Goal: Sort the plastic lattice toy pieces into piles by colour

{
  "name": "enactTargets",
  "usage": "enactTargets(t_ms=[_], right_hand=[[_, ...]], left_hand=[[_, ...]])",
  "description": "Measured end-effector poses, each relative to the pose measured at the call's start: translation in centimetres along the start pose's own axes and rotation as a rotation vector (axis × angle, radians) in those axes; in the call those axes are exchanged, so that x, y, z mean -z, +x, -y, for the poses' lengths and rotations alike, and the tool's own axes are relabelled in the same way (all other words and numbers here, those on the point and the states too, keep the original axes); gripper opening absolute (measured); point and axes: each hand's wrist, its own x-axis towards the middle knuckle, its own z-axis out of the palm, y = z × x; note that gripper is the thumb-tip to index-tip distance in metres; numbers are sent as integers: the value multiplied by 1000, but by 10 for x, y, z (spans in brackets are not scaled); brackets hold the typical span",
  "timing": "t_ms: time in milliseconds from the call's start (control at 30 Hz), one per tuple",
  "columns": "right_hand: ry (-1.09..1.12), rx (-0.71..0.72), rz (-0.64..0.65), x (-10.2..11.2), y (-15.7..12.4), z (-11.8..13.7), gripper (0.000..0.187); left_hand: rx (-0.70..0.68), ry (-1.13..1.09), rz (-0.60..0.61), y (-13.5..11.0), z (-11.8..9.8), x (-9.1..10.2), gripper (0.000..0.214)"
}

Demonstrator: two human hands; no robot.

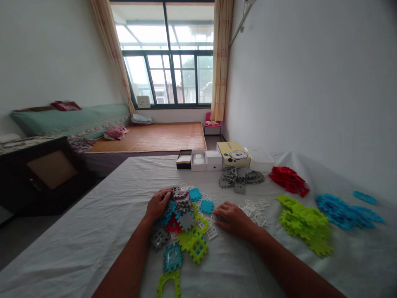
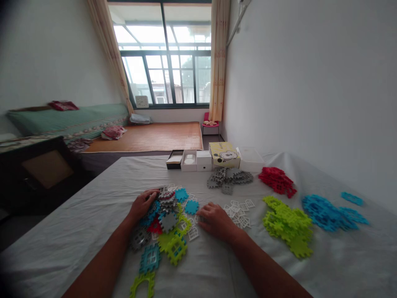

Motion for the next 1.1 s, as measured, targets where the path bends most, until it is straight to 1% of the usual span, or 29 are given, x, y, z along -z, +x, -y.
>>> enactTargets(t_ms=[100, 167, 233, 333, 400, 533, 600, 700, 733, 767, 867, 933, 1000, 1033, 1100], right_hand=[[-47, -21, -35, -4, 1, -3, 21], [-64, -44, -61, -7, 3, -5, 22], [-52, -79, -122, -6, 3, -10, 24], [-31, -161, -245, 5, -2, -21, 25], [-30, -230, -293, 17, -8, -31, 22], [-12, -317, -290, 37, -17, -50, 18], [-14, -329, -319, 39, -18, -53, 18], [1, -301, -377, 31, -15, -47, 22], [24, -267, -359, 26, -13, -42, 23], [55, -218, -312, 21, -11, -35, 23], [140, -36, -99, 7, -6, -13, 23], [148, 71, 12, 1, -3, 0, 32], [121, 126, 64, -2, -1, 8, 47], [104, 134, 78, -2, 0, 11, 49], [72, 123, 83, -2, 1, 14, 43]], left_hand=[[5, -5, 2, 1, -1, 1, 40], [8, -6, 3, 1, -2, 1, 39], [6, -5, 4, 1, -2, 1, 39], [4, -3, 4, 1, 1, 0, 39], [4, -2, 3, 1, 3, -1, 39], [-4, 3, -1, 1, 5, -1, 39], [-8, 2, -2, 1, 5, -1, 39], [-15, -7, -5, 1, 4, -1, 38], [-17, -10, -6, 0, 3, -1, 38], [-16, -12, -7, 0, 3, -1, 37], [-8, -13, -11, -1, 2, -1, 37], [-7, -13, -14, -1, 1, -1, 37], [-13, -15, -13, -1, 1, -1, 37], [-16, -14, -13, -1, 2, -1, 37], [-19, -12, -14, 0, 3, -1, 37]])
